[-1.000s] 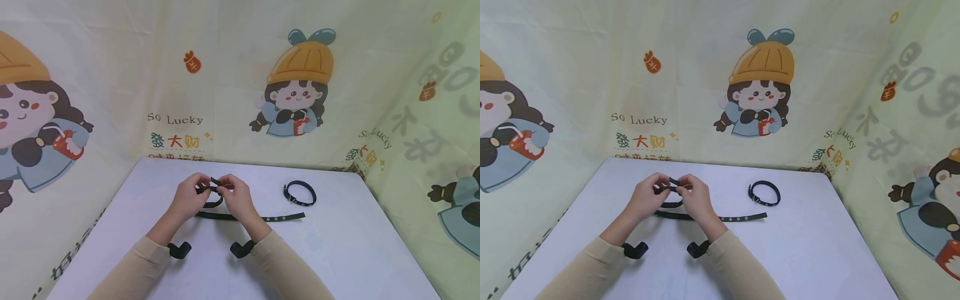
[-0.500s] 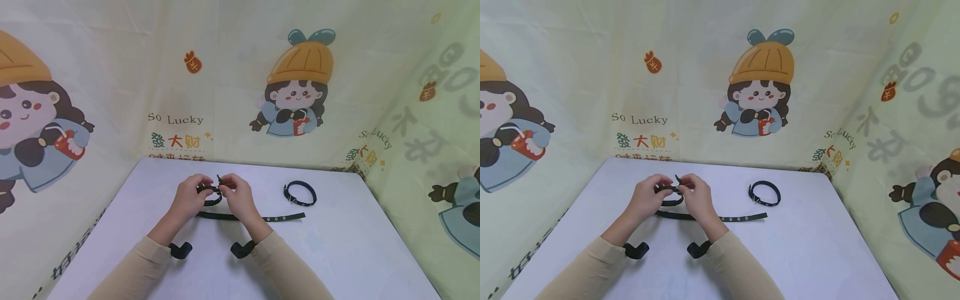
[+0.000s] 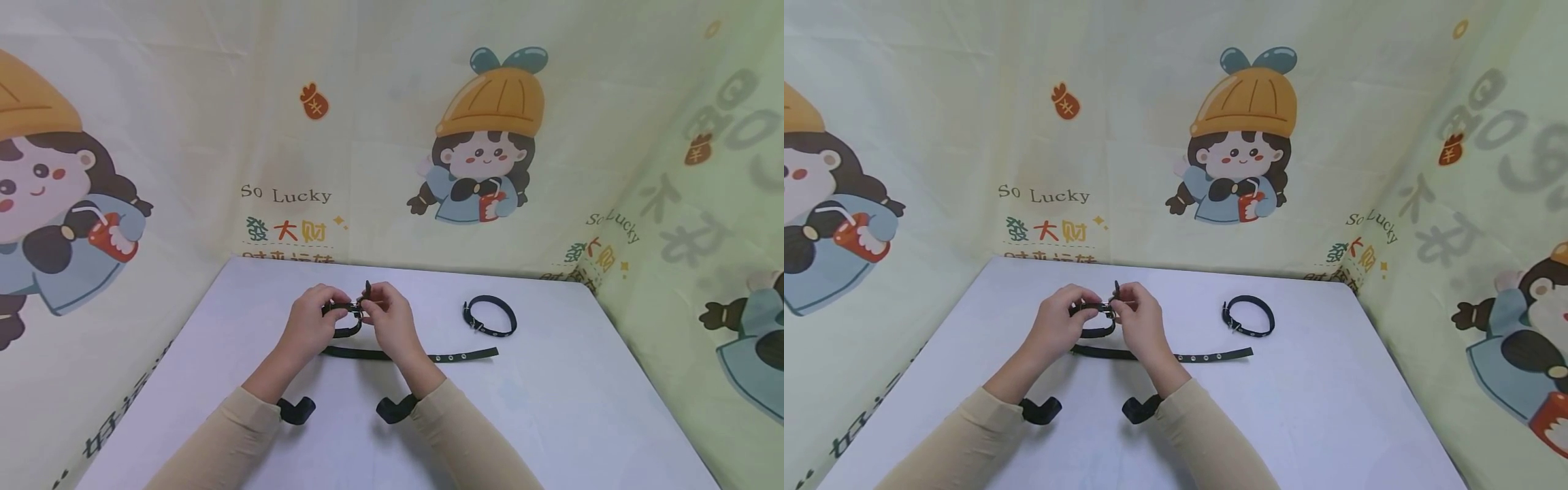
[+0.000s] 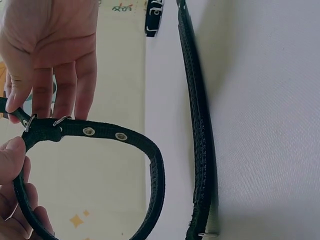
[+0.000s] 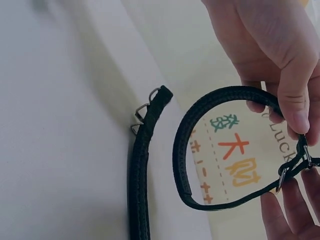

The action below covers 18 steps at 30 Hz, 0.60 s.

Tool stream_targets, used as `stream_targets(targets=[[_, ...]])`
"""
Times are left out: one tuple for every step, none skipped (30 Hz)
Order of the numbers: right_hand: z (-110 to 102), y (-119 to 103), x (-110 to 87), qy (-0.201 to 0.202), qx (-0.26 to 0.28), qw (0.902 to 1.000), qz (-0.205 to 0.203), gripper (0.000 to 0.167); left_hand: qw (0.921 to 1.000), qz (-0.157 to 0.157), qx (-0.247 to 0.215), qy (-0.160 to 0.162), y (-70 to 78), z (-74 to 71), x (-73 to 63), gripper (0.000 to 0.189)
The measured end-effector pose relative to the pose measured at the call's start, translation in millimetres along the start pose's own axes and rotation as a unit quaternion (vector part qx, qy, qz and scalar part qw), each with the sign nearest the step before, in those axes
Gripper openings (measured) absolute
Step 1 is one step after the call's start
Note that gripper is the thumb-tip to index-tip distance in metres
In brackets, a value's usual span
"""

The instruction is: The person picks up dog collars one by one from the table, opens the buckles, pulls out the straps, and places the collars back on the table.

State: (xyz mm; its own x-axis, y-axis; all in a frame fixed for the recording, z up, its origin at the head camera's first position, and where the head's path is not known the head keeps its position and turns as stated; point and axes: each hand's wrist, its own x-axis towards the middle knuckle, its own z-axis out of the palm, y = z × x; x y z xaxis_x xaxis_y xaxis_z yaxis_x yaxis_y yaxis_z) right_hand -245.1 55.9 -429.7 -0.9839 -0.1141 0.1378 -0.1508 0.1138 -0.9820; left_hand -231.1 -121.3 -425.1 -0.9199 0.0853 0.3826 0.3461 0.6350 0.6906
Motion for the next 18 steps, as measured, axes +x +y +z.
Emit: stream_targets(targets=[[-0.1,0.3,-0.2,0.001,0.001,1.0000,-0.001,0.015,1.0000,0.001,0.000,0.001,0.2,0.2,0.0,0.021],[-0.1,0.2,-0.4,0.003,0.000,1.0000,-0.002,0.015,1.0000,0.002,-0.001,0.001,0.4,0.3,0.1,0.021],[-0.2,0.2,-0.4,0.004,0.001,1.0000,-0.003,0.015,1.0000,0.002,-0.001,0.001,0.6,0.5,0.2,0.021],[-0.2,0.2,-0.4,0.006,0.003,1.0000,-0.004,0.015,1.0000,0.002,-0.002,0.001,0.8,0.4,0.3,0.021],[-0.3,0.1,-0.6,0.007,0.005,0.9999,-0.006,0.015,1.0000,0.001,-0.002,0.001,0.9,0.5,0.3,0.021],[-0.3,-0.1,-0.7,0.008,0.007,0.9999,-0.008,0.015,1.0000,-0.001,-0.003,0.000,1.2,0.5,0.5,0.021],[-0.4,-0.4,-0.8,0.009,0.009,0.9999,-0.010,0.014,1.0000,-0.002,-0.003,-0.001,1.4,0.4,0.7,0.021],[-0.4,-0.9,-1.0,0.010,0.011,0.9998,-0.010,0.014,1.0000,-0.002,-0.003,-0.002,1.7,0.3,0.9,0.021],[-0.5,-1.3,-1.3,0.011,0.012,0.9998,-0.012,0.014,1.0000,-0.002,-0.002,-0.004,1.8,0.2,1.1,0.021],[-0.5,-1.6,-1.6,0.011,0.013,0.9998,-0.013,0.014,1.0000,-0.003,-0.001,-0.005,1.8,0.0,1.2,0.021],[-0.6,-1.7,-1.9,0.011,0.011,0.9998,-0.015,0.014,1.0000,-0.003,0.000,-0.007,1.8,-0.2,1.3,0.021],[-0.7,-2.0,-2.1,0.012,0.011,0.9997,-0.016,0.014,1.0000,-0.002,0.001,-0.007,1.8,-0.4,1.4,0.021],[-0.8,-2.4,-2.3,0.013,0.011,0.9997,-0.017,0.014,1.0000,-0.002,0.004,-0.007,1.3,-0.3,1.3,0.021],[-0.9,-2.2,-2.2,0.013,0.009,0.9997,-0.018,0.014,1.0000,-0.001,0.005,-0.007,1.0,-0.4,1.2,0.021],[-1.1,-2.4,-2.2,0.012,0.009,0.9997,-0.018,0.014,0.9999,0.000,0.007,-0.007,0.3,-0.2,1.1,0.021],[-1.2,-2.7,-2.1,0.011,0.009,0.9997,-0.018,0.014,0.9999,0.001,0.008,-0.007,0.2,-0.4,0.9,0.022],[-1.3,-2.9,-2.0,0.010,0.007,0.9998,-0.018,0.014,0.9999,0.002,0.008,-0.006,0.0,-0.4,0.7,0.022],[-1.4,-3.2,-1.6,0.010,0.008,0.9998,-0.016,0.014,0.9999,0.003,0.008,-0.006,-0.1,-0.4,0.5,0.022]])
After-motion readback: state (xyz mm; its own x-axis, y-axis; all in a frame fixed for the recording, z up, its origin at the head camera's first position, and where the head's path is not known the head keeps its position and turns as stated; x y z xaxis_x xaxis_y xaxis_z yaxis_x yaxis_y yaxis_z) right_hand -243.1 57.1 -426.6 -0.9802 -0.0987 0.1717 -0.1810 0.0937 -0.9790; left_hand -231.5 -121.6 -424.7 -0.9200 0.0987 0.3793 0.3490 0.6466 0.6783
